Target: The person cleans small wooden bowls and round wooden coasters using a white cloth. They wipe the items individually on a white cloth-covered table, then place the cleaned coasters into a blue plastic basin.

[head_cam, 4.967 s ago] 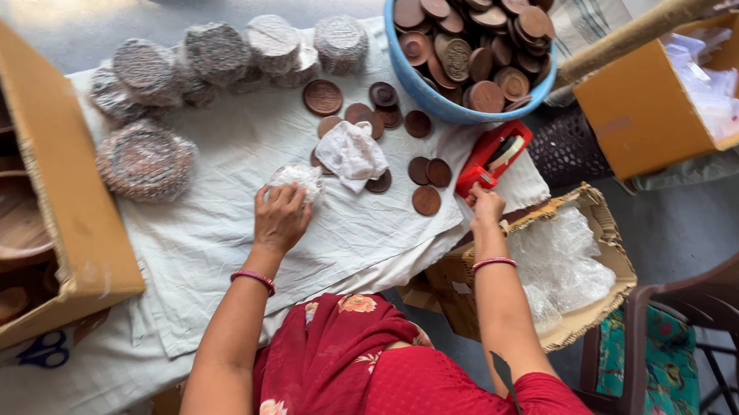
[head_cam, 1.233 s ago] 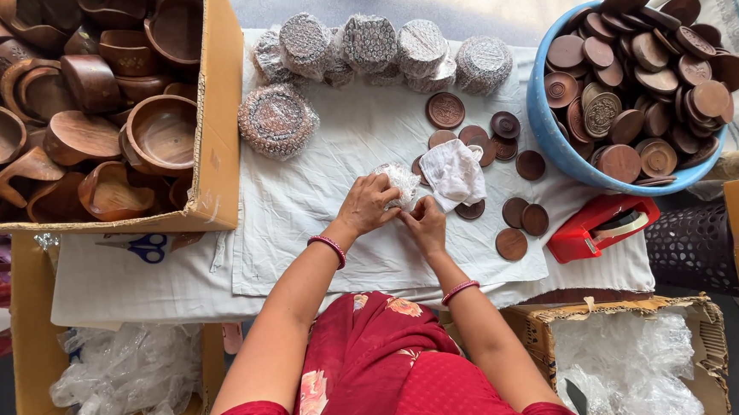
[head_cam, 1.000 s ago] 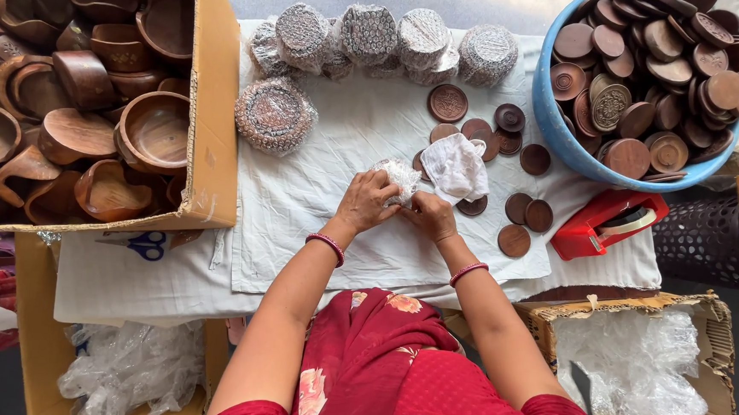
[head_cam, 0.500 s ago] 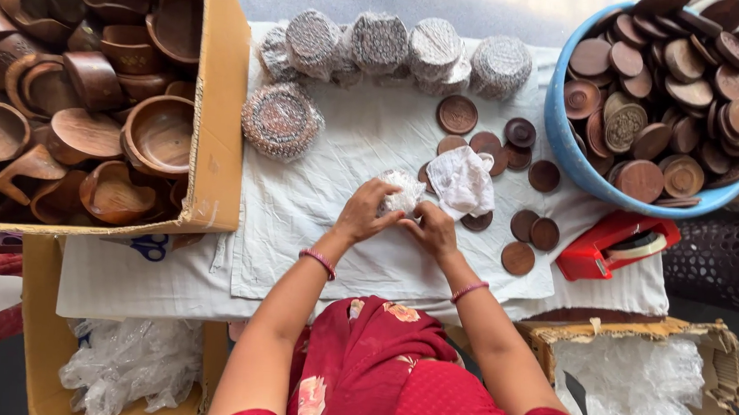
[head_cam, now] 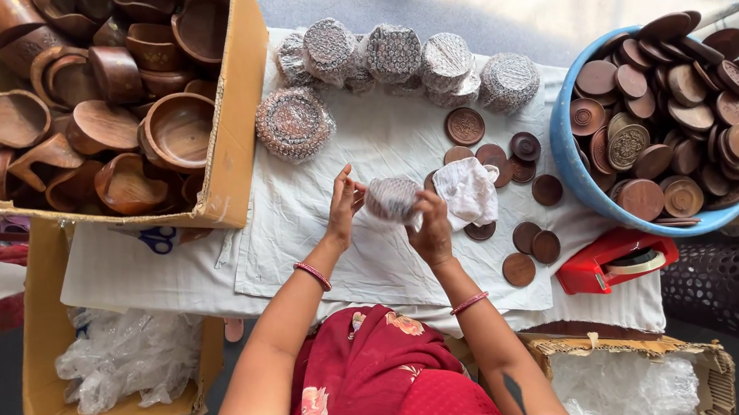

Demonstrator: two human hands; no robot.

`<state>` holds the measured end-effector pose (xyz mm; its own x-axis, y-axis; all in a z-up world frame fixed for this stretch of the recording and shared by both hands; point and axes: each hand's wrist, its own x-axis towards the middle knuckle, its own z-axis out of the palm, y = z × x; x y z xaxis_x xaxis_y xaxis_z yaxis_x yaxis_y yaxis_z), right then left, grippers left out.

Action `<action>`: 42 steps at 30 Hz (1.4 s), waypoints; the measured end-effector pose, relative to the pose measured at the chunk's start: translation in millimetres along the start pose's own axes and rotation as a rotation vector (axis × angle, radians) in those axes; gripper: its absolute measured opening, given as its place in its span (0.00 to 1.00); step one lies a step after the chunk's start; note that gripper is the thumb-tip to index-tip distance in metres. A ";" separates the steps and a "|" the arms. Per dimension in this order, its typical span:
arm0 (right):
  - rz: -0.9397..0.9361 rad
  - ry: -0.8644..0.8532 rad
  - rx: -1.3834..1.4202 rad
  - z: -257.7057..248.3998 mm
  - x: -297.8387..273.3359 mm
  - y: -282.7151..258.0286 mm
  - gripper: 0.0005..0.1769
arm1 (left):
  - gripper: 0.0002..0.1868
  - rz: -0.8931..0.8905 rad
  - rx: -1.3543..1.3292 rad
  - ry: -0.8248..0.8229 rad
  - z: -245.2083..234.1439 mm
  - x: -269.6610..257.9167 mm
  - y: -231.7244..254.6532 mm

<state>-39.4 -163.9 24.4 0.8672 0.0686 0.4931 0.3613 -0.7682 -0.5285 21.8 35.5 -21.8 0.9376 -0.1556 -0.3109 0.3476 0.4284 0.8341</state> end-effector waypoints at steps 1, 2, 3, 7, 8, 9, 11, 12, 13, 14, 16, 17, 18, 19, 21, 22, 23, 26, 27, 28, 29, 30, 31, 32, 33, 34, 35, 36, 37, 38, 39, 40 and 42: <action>-0.007 -0.002 0.001 7.3 -15.7 13.1 0.28 | 0.41 0.005 -0.004 0.004 -3.7 -0.7 -6.8; -0.058 -0.098 -0.079 14.6 -30.9 26.6 0.28 | 0.40 0.053 0.034 -0.007 -7.1 -1.1 -13.6; -0.106 -0.192 -0.157 23.1 -46.9 39.4 0.28 | 0.42 0.098 0.074 -0.018 -12.0 -1.8 -20.1; 0.010 -0.255 0.016 6.2 -45.8 16.4 0.28 | 0.40 0.212 0.201 -0.055 -25.2 -10.4 -41.6; -0.041 -0.214 0.020 -1.4 -32.2 -0.4 0.34 | 0.36 0.200 0.234 -0.071 -26.8 -12.3 -43.9; -0.104 -0.169 0.026 -7.4 -12.6 -15.7 0.41 | 0.32 0.198 0.267 -0.084 -28.1 -8.8 -42.7; -0.154 -0.223 -0.054 -9.2 22.8 -36.0 0.51 | 0.31 0.220 0.285 -0.108 -31.0 -4.1 -41.0; -0.179 -0.282 -0.137 -10.4 38.9 -47.1 0.61 | 0.29 0.218 0.305 -0.136 -32.7 -2.3 -40.7; -0.194 -0.271 -0.139 -1.5 42.8 -42.9 0.61 | 0.29 0.237 0.307 -0.136 -34.9 -2.9 -37.0; -0.103 -0.469 -0.173 7.1 47.6 -37.6 0.60 | 0.28 0.249 0.357 -0.140 -36.3 -2.7 -33.6; 0.000 -0.642 -0.219 11.0 61.4 -30.3 0.59 | 0.28 0.271 0.413 -0.166 -35.3 -5.3 -20.3; 0.015 -0.731 -0.207 7.5 68.7 -29.2 0.58 | 0.28 0.259 0.494 -0.127 -34.9 -10.7 -11.7; 0.031 -0.820 -0.193 4.2 76.5 -27.3 0.57 | 0.27 0.248 0.576 -0.087 -34.7 -15.0 -3.3; 0.038 -0.806 -0.199 -1.5 85.7 -9.6 0.57 | 0.27 0.255 0.578 -0.102 -41.0 -17.6 -2.6; 0.056 -0.636 -0.094 -14.0 106.0 27.6 0.56 | 0.22 0.250 0.696 0.018 -53.1 -20.0 -2.3; 0.057 -0.626 -0.103 -26.0 125.1 46.7 0.56 | 0.22 0.259 0.694 0.008 -60.6 -18.4 -6.3; 0.085 -0.509 -0.218 -38.8 143.3 65.8 0.55 | 0.21 0.231 0.655 0.018 -67.5 -18.1 -11.7; 0.224 -0.316 -0.360 -71.5 198.1 122.6 0.55 | 0.20 0.184 0.555 0.023 -77.1 -13.7 -16.4; 0.338 -0.248 -0.380 -83.2 216.3 142.2 0.56 | 0.19 0.159 0.494 0.025 -76.6 -12.5 -17.8; 0.334 -0.243 -0.389 -85.5 228.0 153.6 0.56 | 0.19 0.164 0.488 0.020 -77.9 -14.8 -16.6; 0.361 -0.292 -0.441 -90.9 243.6 166.5 0.56 | 0.19 0.141 0.531 0.023 -75.9 -13.6 -16.2; 0.388 -0.341 -0.493 -96.5 259.3 179.4 0.57 | 0.18 0.117 0.574 0.027 -73.9 -12.2 -16.2; 0.382 -0.331 -0.503 -97.3 267.2 187.0 0.57 | 0.18 0.129 0.566 0.021 -71.9 -9.8 -16.6; 0.337 -0.407 -0.545 -98.1 275.2 195.0 0.58 | 0.18 0.111 0.578 0.026 -69.9 -7.1 -17.5; 0.294 -0.488 -0.576 -92.0 279.4 200.2 0.60 | 0.18 0.086 0.598 0.039 -74.1 -10.4 -16.7; 0.289 -0.485 -0.576 -91.0 284.3 207.1 0.60 | 0.18 0.092 0.597 0.041 -70.3 -8.4 -15.4; 0.297 -0.505 -0.565 -86.0 286.3 212.5 0.59 | 0.18 0.067 0.589 0.050 -70.2 -9.7 -13.3; 0.306 -0.525 -0.555 -80.8 288.3 217.9 0.59 | 0.18 0.043 0.582 0.059 -70.2 -11.1 -11.3; 0.304 -0.526 -0.549 -76.1 289.4 225.9 0.59 | 0.18 0.043 0.586 0.063 -71.0 -10.5 -11.7; 0.296 -0.612 -0.517 -71.2 290.3 233.4 0.59 | 0.18 0.032 0.580 0.065 -72.1 -10.3 -12.1; 0.289 -0.698 -0.487 -68.7 290.6 241.0 0.58 | 0.18 0.022 0.571 0.063 -71.8 -10.0 -13.2; 0.289 -0.698 -0.485 -65.8 293.2 243.2 0.58 | 0.18 0.022 0.573 0.064 -72.3 -9.0 -11.5; 0.257 -0.716 -0.499 -64.3 294.0 247.9 0.61 | 0.18 0.012 0.574 0.073 -70.7 -10.3 -12.1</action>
<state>283.1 -375.0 82.8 0.9663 0.1083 -0.2336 0.0818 -0.9894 -0.1203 7.6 94.8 -61.0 0.9461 -0.0832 -0.3131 0.3018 -0.1250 0.9451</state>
